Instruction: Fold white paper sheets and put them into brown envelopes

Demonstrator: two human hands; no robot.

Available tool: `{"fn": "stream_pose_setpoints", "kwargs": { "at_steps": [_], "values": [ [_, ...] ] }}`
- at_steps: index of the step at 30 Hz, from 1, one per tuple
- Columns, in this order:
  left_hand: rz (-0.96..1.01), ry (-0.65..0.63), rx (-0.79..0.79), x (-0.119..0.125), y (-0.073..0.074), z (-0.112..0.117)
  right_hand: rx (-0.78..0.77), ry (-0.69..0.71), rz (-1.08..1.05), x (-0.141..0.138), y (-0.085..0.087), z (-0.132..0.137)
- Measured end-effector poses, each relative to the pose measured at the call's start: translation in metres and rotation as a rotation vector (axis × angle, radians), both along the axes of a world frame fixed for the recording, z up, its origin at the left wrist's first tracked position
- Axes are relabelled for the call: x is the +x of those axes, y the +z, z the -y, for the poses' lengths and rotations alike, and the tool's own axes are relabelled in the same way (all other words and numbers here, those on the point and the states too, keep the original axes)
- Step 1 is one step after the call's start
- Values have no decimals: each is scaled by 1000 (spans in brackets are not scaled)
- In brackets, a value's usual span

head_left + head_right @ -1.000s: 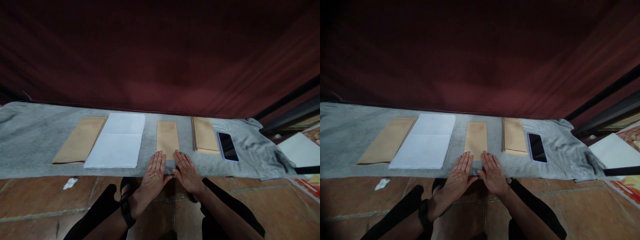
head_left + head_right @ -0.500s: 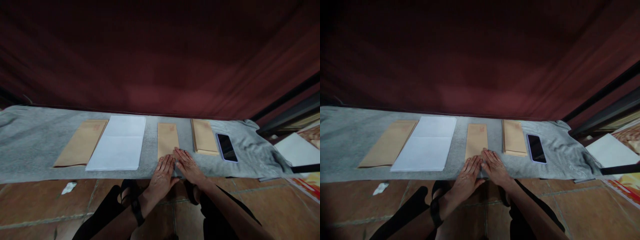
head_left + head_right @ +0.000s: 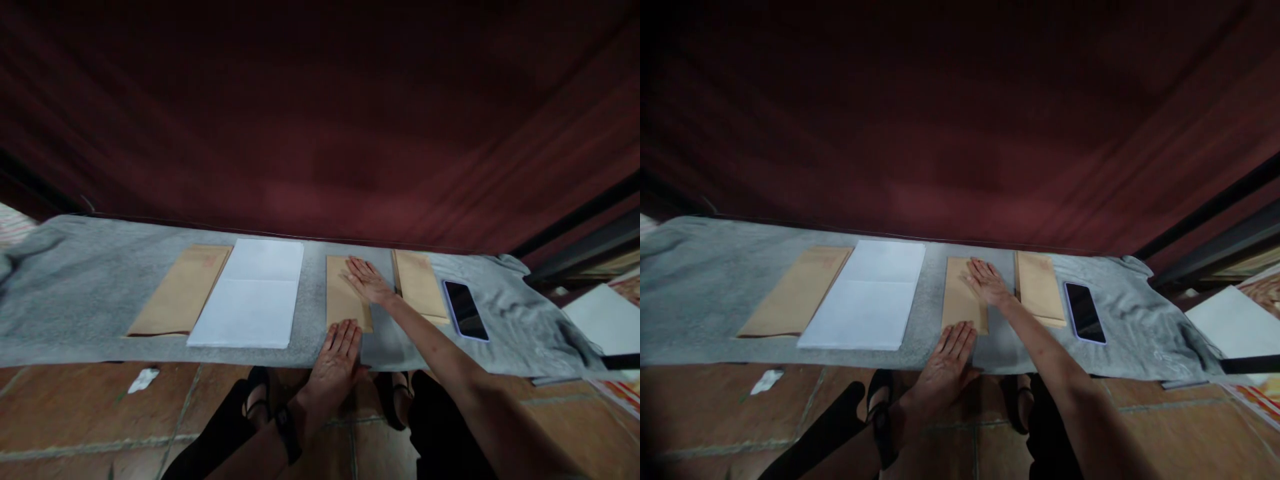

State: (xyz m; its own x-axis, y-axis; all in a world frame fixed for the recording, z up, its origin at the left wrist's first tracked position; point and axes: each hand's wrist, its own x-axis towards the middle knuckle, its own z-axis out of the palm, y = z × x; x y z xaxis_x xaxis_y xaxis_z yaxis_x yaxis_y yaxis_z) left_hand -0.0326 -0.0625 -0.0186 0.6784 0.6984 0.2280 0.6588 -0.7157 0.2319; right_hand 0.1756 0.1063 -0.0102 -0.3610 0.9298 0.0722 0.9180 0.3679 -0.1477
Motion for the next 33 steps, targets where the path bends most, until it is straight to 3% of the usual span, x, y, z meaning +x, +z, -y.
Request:
{"fn": "stream_pose_setpoints", "kwargs": {
  "at_steps": [6,13,25,33],
  "values": [
    [-62,21,33,2,1,3,11,19,2,-5,1,-35],
    [-95,21,27,1,4,3,-55,149,54,-26,4,-37],
    [-60,-12,2,-2,1,1,-124,324,62,-34,17,24],
    [-60,30,22,0,6,4,-279,395,-76,-27,33,78]
  ]
}}
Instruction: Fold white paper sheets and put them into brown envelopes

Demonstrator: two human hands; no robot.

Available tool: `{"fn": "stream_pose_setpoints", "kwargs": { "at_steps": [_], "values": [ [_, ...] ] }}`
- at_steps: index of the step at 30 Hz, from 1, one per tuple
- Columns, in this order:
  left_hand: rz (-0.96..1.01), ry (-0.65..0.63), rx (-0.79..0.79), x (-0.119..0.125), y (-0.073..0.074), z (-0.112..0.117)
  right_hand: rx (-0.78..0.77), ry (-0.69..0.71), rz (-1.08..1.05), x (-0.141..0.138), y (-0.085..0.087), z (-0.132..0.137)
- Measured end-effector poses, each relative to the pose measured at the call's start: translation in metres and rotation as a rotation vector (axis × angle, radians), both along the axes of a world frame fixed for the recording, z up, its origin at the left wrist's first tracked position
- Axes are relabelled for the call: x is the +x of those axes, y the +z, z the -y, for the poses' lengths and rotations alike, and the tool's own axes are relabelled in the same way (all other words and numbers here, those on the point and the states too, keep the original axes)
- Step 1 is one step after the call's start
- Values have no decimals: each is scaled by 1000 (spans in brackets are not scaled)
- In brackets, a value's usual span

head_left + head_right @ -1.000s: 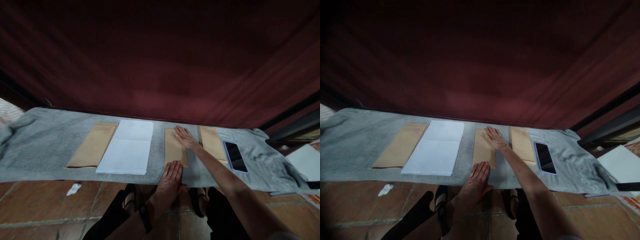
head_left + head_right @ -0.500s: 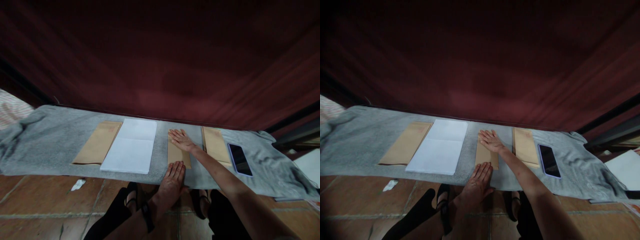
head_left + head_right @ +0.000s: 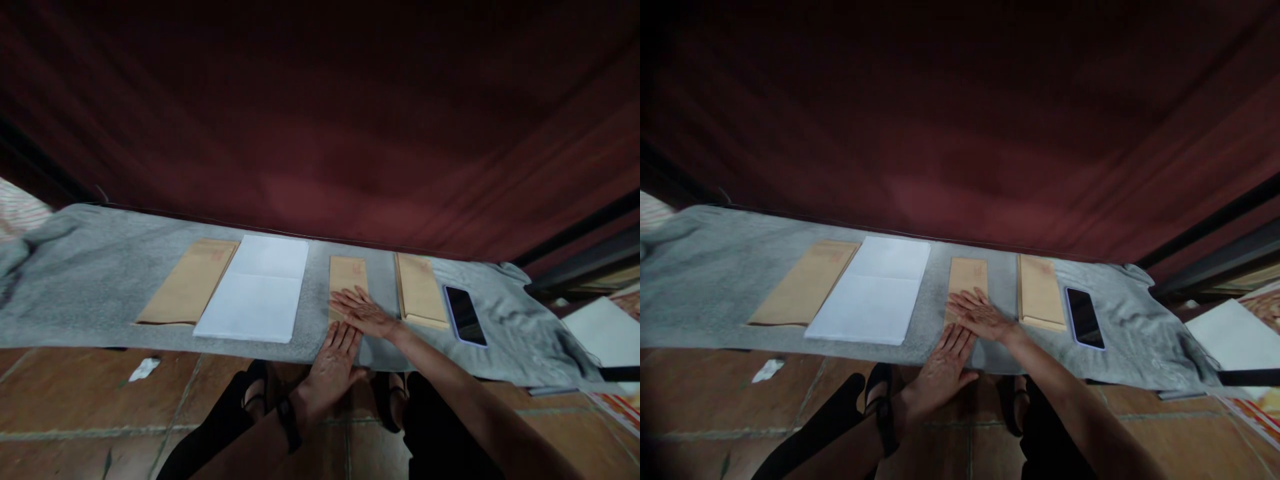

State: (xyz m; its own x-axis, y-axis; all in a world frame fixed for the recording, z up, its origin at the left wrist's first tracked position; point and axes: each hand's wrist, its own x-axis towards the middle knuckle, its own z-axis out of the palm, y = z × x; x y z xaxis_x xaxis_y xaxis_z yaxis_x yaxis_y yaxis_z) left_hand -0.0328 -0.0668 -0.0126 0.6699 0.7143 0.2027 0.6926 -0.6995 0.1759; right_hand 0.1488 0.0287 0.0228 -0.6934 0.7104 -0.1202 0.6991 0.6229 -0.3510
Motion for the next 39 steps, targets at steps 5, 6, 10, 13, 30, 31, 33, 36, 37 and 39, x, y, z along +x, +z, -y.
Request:
{"fn": "stream_pose_setpoints", "kwargs": {
  "at_steps": [5,6,10,13,30,31,33,36,37,39],
  "values": [
    [12,25,44,0,5,4,-90,-54,-86,3,3,29],
    [15,26,51,0,5,4,-91,-73,-99,3,2,35],
    [49,29,69,1,2,4,14,-214,-96,0,-12,64],
    [69,24,67,1,0,3,176,-309,-57,-2,-25,88],
    [-88,169,137,-13,0,5,459,-432,26,12,-39,117],
    [-95,180,138,-13,0,6,460,-443,21,12,-39,118],
    [-109,195,126,-13,0,6,469,-477,15,10,-37,120],
    [-111,204,111,-11,-1,6,473,-480,14,0,-32,124],
    [-109,201,112,-11,-2,6,464,-448,14,-4,-30,125],
    [-111,186,125,-10,-4,6,432,-365,10,-13,-27,128]
  ]
}}
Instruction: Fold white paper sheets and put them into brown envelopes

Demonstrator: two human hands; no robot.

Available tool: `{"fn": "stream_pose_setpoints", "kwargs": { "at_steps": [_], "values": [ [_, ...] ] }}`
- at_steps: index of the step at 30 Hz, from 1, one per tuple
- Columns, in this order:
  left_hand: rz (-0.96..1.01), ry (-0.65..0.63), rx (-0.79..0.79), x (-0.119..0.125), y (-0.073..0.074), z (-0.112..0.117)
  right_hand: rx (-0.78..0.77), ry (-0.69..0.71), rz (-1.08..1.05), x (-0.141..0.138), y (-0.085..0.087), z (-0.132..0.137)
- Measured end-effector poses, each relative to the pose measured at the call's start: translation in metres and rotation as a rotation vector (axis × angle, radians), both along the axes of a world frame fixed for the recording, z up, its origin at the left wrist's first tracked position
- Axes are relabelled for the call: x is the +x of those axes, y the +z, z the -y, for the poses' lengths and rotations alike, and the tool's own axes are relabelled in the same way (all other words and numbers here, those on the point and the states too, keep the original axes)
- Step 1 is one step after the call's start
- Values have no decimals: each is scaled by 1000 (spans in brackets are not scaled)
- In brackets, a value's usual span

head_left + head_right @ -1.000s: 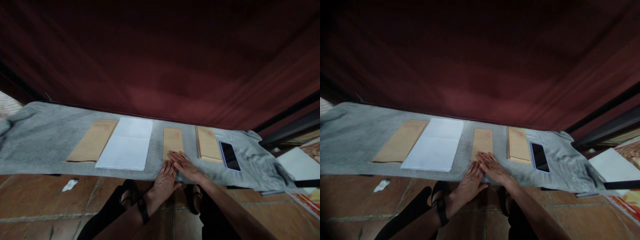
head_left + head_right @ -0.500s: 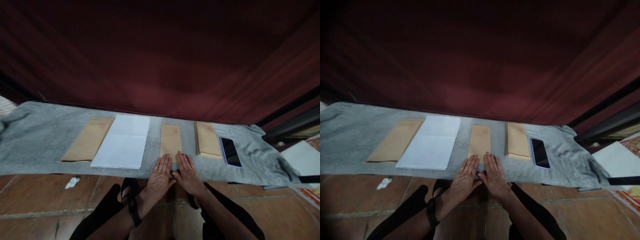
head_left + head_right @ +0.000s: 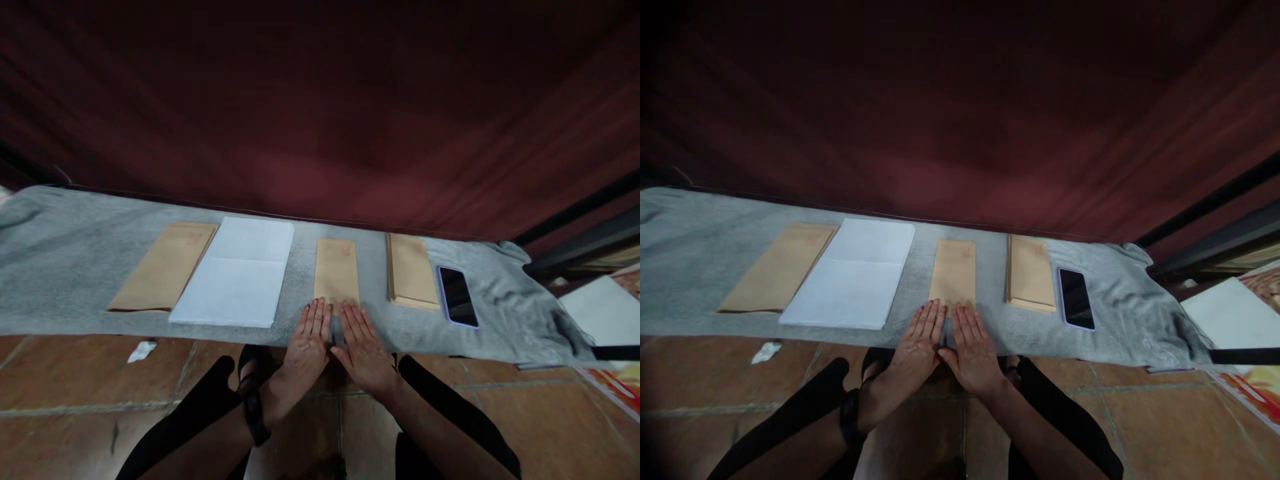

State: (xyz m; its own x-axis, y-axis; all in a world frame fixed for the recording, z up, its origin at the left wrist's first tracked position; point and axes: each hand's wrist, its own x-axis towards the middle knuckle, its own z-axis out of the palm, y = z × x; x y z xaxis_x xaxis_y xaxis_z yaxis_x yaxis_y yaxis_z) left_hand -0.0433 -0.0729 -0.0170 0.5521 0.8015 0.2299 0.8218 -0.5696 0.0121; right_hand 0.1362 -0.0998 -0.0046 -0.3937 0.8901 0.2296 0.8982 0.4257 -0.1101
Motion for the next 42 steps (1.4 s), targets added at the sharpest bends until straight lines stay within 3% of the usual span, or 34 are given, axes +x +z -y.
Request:
{"fn": "stream_pose_setpoints", "kwargs": {
  "at_steps": [3,8,18,33,42],
  "values": [
    [-9,-50,13,-1,-1,-1,-34,47,-3,-8,0,4],
    [-58,-104,-10,-1,5,-3,-32,-16,-10,-11,-3,5],
    [-103,-94,-42,-2,13,-4,-1,-113,-13,-11,-8,5],
    [-25,-6,-37,-6,5,-6,2,-216,10,-5,-11,7],
    [28,23,18,-11,8,-7,58,-257,-28,-3,-10,9]
  ]
}}
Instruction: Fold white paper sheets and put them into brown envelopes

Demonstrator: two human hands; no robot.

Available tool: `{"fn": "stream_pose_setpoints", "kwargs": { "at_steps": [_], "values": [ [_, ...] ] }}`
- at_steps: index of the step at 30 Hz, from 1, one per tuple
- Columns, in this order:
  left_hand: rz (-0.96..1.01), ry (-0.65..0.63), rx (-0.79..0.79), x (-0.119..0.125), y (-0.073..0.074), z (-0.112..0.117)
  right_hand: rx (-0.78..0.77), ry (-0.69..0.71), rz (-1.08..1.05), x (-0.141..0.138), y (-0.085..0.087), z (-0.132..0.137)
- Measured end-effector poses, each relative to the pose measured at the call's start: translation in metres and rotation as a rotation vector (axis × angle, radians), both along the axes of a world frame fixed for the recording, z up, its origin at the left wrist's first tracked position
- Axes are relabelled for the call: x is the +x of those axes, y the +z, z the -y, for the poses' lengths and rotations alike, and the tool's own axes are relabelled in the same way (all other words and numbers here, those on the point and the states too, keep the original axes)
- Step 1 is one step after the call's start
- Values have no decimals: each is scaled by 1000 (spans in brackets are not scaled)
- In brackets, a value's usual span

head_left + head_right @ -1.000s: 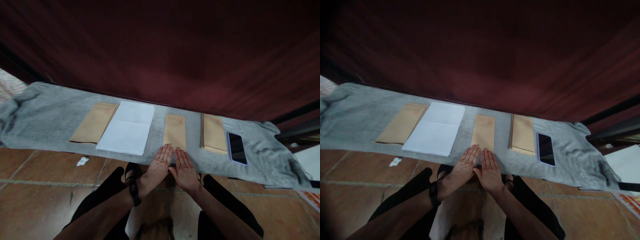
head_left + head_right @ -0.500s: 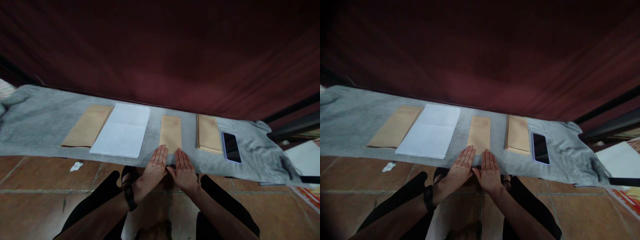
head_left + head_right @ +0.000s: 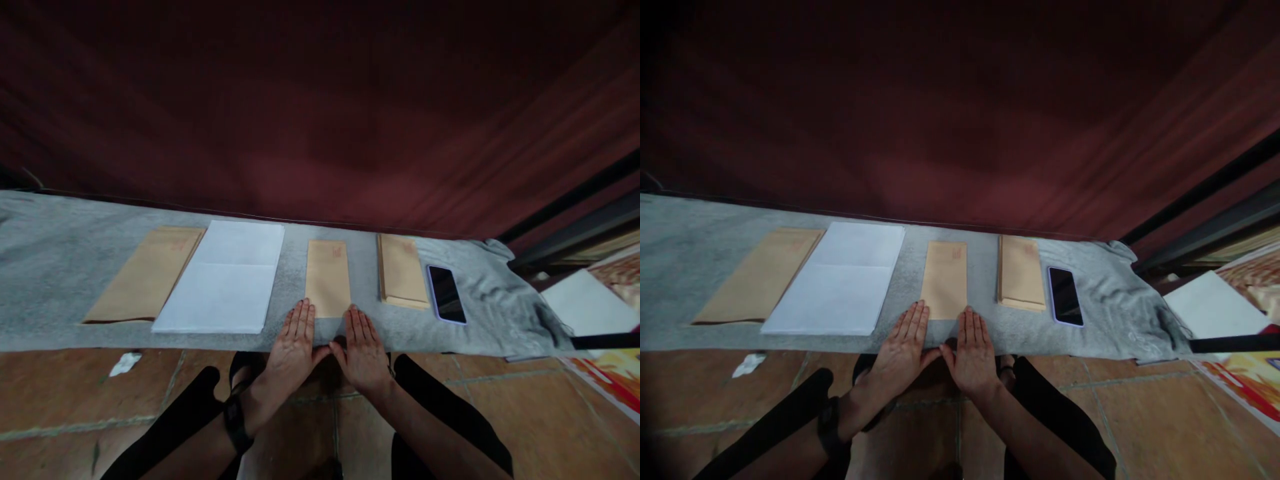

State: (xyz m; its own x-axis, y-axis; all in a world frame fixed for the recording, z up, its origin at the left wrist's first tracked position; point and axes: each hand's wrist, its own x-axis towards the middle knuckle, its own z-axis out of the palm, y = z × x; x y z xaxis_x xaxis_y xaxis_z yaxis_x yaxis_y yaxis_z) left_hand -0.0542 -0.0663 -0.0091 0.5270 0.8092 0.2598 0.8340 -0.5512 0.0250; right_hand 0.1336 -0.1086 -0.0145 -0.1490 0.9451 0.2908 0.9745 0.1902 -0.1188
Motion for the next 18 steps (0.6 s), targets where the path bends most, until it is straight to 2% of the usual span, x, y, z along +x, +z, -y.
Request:
{"fn": "stream_pose_setpoints", "kwargs": {
  "at_steps": [6,9,12,15,18],
  "values": [
    [74,12,21,0,3,-2,-23,-14,-24,0,12,-2],
    [75,-67,1,7,2,1,-49,86,-50,-2,17,-4],
    [58,-159,-6,15,-5,3,-74,187,-85,-5,16,-5],
    [43,-167,2,18,-11,2,-67,178,-103,-7,12,-5],
    [47,-146,-25,17,-9,-1,-64,153,-114,-6,11,-7]
  ]
}}
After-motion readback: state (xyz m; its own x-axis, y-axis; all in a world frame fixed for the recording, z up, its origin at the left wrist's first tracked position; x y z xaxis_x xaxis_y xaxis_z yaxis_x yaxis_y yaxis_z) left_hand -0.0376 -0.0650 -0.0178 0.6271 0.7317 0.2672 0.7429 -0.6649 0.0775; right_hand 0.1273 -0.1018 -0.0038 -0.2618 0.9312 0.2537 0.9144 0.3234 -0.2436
